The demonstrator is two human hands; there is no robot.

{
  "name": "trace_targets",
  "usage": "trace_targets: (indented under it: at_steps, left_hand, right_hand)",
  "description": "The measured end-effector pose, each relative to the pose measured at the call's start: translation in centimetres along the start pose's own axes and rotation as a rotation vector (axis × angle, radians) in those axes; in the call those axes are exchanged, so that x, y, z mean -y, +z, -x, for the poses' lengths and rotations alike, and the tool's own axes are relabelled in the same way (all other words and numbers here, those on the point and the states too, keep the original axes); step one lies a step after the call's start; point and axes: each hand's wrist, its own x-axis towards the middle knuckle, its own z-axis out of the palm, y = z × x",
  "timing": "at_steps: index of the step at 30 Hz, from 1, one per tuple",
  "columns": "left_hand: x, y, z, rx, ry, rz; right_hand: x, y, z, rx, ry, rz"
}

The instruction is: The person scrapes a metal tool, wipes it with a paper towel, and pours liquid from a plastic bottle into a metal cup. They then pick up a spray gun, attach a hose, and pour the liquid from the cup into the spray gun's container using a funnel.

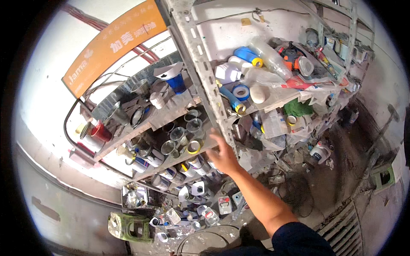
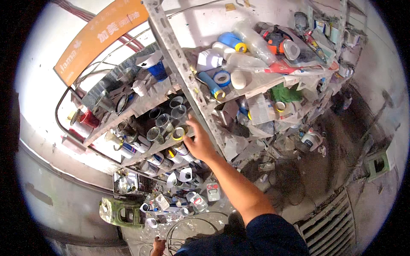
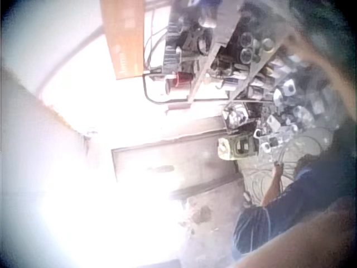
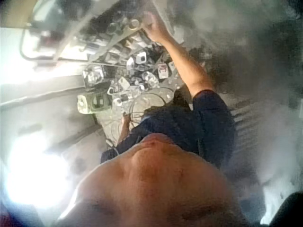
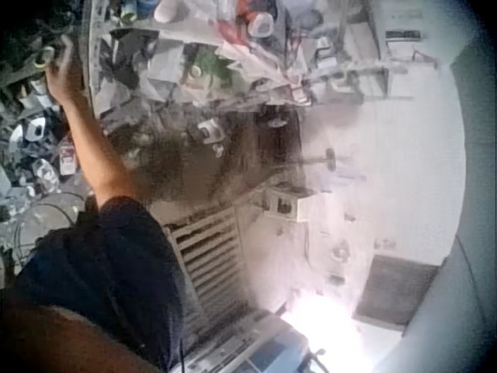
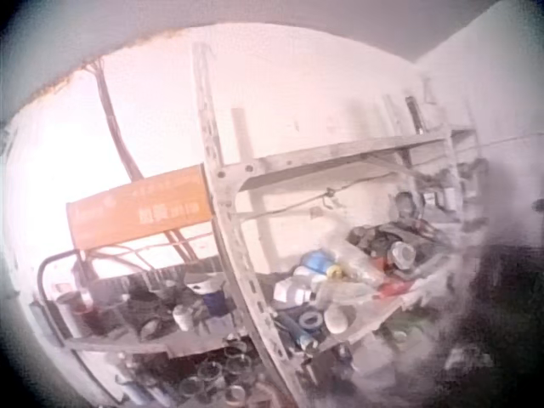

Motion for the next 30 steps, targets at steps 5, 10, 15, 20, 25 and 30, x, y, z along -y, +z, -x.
trace_targets:
  at_steps: [5,10,15,20,25,30]
  left_hand:
    - [1.1,0.9,-1.6,0.087,-0.001,0.161]
    - [3.5,2.3,-1.4,0.056,0.098,0.232]
    - [3.7,3.5,0.6,0.008,0.03,-0.019]
    - [10.1,4.0,1.0,-0.003,0.024,-0.105]
    - [5.4,3.3,6.0,-0.075,-0.077,0.101]
    - [10.8,4.3,11.0,-0.13,-0.3,0.285]
  right_hand:
    - [4.7,-0.9,1.8,-0.055,0.359,-1.294]
    - [5.1,-0.6,1.9,-0.018,0.365,-1.388]
    - [3.2,0.8,1.3,-0.033,0.408,-1.322]
    - [2.0,3.3,4.0,0.106,0.531,-1.179]
    - [-1.7,3.4,9.8,0.166,0.743,-1.017]
    - [-2.4,7.2,16.3,0.28,0.911,-0.874]
